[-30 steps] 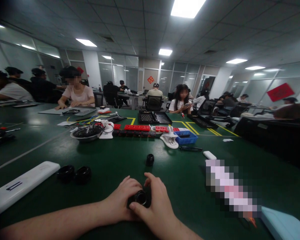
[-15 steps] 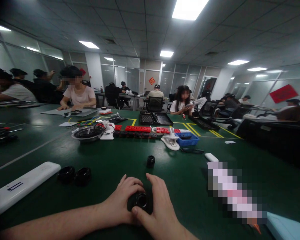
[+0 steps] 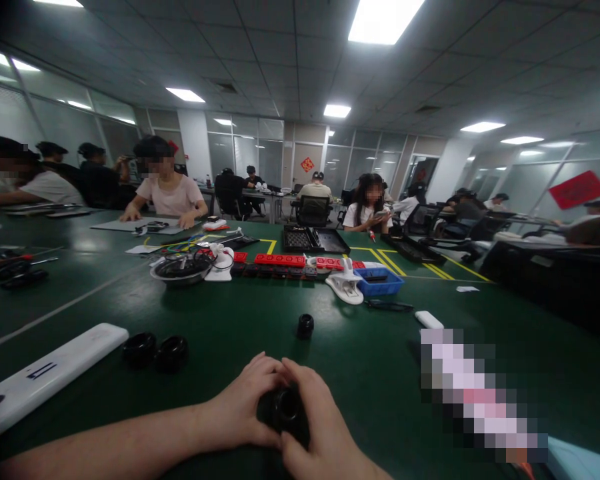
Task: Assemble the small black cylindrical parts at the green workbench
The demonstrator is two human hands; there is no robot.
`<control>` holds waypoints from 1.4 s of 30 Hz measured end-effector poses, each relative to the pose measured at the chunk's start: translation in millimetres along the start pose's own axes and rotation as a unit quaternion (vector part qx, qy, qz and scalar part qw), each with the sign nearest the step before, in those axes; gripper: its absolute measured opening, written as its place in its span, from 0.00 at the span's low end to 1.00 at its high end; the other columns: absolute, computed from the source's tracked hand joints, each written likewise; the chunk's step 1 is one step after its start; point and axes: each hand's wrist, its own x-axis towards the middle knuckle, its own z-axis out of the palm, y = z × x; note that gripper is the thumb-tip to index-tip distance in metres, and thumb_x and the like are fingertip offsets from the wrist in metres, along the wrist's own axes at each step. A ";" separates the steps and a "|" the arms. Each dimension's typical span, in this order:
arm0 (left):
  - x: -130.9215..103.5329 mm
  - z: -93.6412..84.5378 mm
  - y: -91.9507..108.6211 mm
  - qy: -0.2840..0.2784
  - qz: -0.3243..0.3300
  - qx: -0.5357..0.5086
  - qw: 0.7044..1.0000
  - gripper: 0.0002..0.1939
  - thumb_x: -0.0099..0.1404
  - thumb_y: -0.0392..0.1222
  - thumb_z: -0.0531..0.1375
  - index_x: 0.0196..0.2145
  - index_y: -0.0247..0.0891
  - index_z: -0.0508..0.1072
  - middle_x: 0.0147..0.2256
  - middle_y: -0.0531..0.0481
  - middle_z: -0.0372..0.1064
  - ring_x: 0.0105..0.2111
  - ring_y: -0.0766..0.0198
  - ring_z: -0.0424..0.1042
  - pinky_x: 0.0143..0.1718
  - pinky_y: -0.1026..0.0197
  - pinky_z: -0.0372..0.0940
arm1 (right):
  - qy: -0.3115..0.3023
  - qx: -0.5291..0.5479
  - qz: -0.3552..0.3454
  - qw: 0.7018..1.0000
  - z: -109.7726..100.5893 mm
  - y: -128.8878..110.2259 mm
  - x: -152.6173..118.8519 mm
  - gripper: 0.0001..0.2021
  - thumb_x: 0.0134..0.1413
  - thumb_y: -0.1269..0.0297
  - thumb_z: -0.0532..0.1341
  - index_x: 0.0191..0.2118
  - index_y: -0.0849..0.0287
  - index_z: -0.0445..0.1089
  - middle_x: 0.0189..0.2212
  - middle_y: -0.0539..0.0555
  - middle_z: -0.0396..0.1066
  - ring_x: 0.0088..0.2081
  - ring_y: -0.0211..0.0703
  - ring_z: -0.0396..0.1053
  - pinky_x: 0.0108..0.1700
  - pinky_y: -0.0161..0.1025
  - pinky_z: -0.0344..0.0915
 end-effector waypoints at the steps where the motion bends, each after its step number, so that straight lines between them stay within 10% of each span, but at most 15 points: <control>1: -0.1 0.6 -1.3 0.004 0.002 -0.003 1.000 0.25 0.43 0.49 0.66 0.39 0.39 0.68 0.42 0.47 0.62 0.45 0.53 0.61 0.55 0.39 0.38 | 0.005 0.003 -0.009 1.000 -0.6 0.7 -0.4 0.33 0.40 0.72 0.55 0.57 0.59 0.47 0.53 0.61 0.57 0.54 0.54 0.57 0.53 0.52 0.56; 12: -1.5 -0.4 -1.4 -0.027 0.032 -0.018 0.999 0.23 0.43 0.49 0.67 0.37 0.43 0.69 0.41 0.51 0.63 0.44 0.56 0.62 0.55 0.37 0.34 | 0.053 -0.029 0.079 0.995 4.7 4.6 2.8 0.27 0.42 0.66 0.60 0.51 0.60 0.54 0.40 0.58 0.65 0.43 0.51 0.66 0.46 0.48 0.63; 19: -0.9 -1.5 0.1 -0.024 0.017 -0.018 0.999 0.22 0.44 0.49 0.66 0.38 0.41 0.69 0.42 0.49 0.63 0.45 0.54 0.61 0.55 0.38 0.37 | 0.004 -0.005 -0.029 1.000 -0.3 8.0 -3.8 0.32 0.44 0.71 0.54 0.57 0.58 0.45 0.53 0.61 0.58 0.54 0.53 0.58 0.53 0.50 0.59; 25: -1.5 0.5 -3.5 -0.019 0.024 -0.011 0.999 0.20 0.46 0.50 0.65 0.37 0.43 0.70 0.42 0.50 0.63 0.44 0.55 0.61 0.55 0.39 0.38 | 0.104 -0.059 0.034 0.992 0.8 4.3 -0.6 0.30 0.41 0.64 0.62 0.52 0.59 0.53 0.45 0.61 0.63 0.47 0.55 0.63 0.48 0.50 0.62; 30: -0.9 3.0 -4.3 -0.004 0.028 -0.003 1.000 0.21 0.43 0.48 0.66 0.37 0.43 0.70 0.42 0.51 0.63 0.45 0.54 0.61 0.55 0.41 0.38 | 0.048 -0.052 0.091 0.993 2.3 2.5 2.1 0.27 0.40 0.70 0.59 0.50 0.59 0.56 0.40 0.58 0.66 0.43 0.52 0.66 0.45 0.49 0.64; 36: 0.0 1.2 -3.3 0.002 0.024 -0.010 1.000 0.22 0.42 0.46 0.67 0.36 0.41 0.69 0.41 0.50 0.63 0.44 0.55 0.61 0.55 0.42 0.40 | 0.014 -0.027 -0.029 0.999 -2.0 -0.7 2.4 0.32 0.38 0.75 0.54 0.54 0.57 0.50 0.49 0.60 0.61 0.50 0.52 0.61 0.50 0.50 0.60; 42: -0.4 0.1 -2.5 -0.008 0.020 -0.011 1.000 0.20 0.44 0.48 0.66 0.36 0.42 0.70 0.43 0.50 0.63 0.45 0.55 0.61 0.55 0.41 0.39 | 0.056 -0.053 0.055 0.996 0.1 0.6 3.0 0.28 0.41 0.68 0.59 0.52 0.59 0.53 0.47 0.62 0.62 0.48 0.56 0.62 0.48 0.52 0.61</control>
